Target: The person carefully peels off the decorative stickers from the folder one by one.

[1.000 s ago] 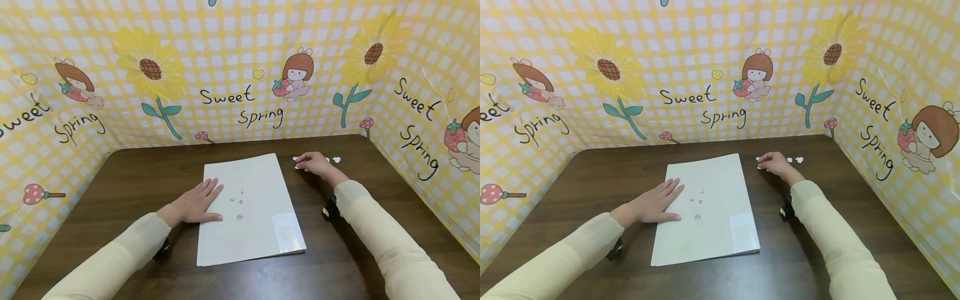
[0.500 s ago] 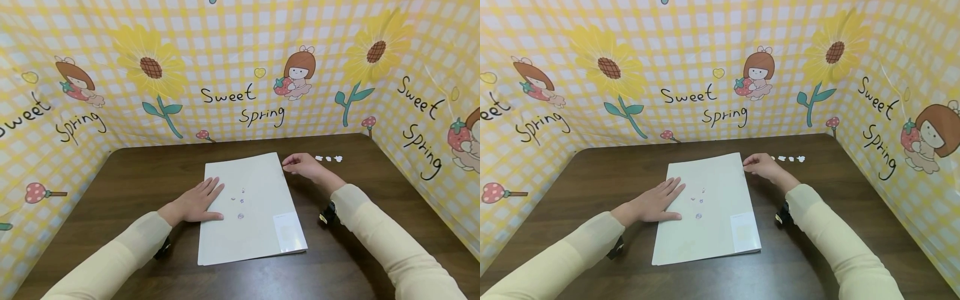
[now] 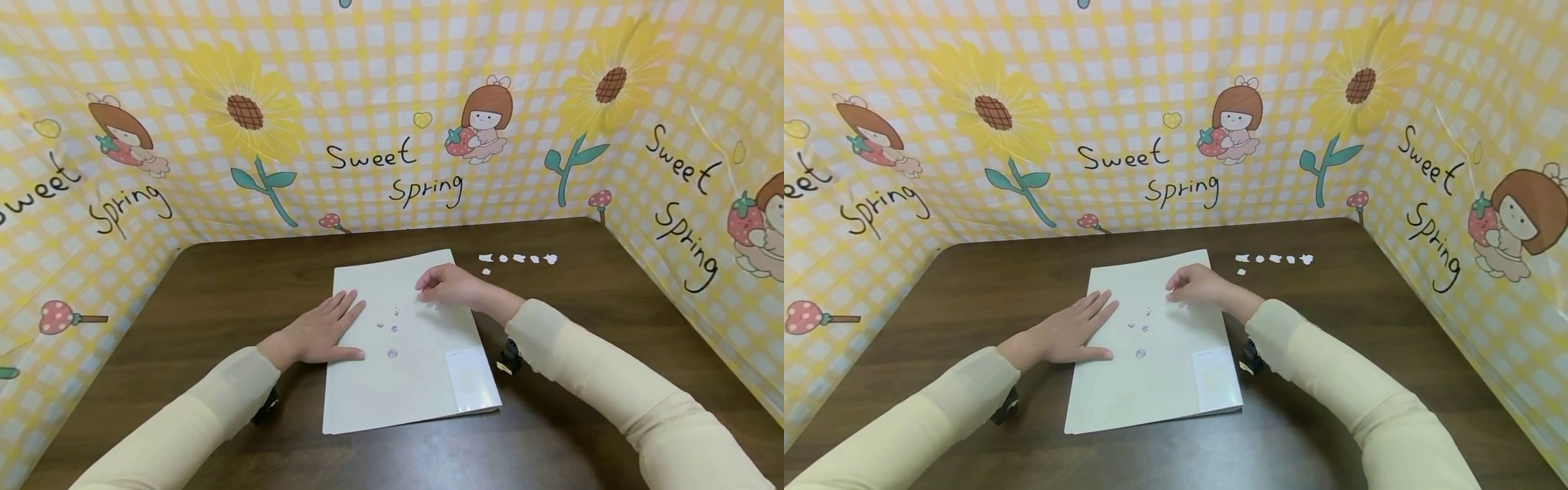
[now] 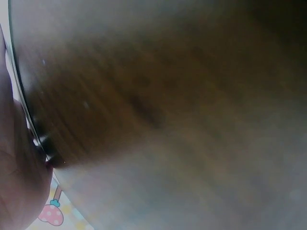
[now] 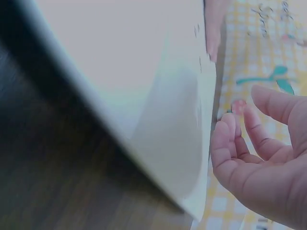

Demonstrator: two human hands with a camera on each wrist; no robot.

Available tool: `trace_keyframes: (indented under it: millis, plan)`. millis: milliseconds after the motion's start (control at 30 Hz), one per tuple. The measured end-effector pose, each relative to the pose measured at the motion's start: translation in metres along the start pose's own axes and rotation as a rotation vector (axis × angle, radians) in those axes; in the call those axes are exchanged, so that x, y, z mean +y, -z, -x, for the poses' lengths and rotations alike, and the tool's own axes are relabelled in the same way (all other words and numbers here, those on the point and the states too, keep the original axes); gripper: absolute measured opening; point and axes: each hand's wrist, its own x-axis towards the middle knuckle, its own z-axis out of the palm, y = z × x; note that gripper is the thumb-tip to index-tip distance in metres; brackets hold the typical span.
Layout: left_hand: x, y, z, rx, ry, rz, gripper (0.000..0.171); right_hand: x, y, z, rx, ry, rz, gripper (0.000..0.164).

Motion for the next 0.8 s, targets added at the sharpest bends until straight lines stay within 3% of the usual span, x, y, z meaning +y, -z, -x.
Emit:
trace_keyframes:
  millis: [300,533,800]
  plan:
    - [0.0,0.001,0.0,-0.004,0.007,-0.003,0.103,-0.016,-0.023,-0.01,-0.043,0.0,0.044,0.023]
    - [0.003,0.002,0.0,-0.012,0.006,-0.007,0.102,-0.013,-0.031,-0.017,-0.042,0.056,0.071,0.018]
    - [-0.001,0.0,-0.001,-0.012,0.008,-0.015,0.103,-0.01,-0.035,-0.022,-0.098,0.086,0.154,0.019]
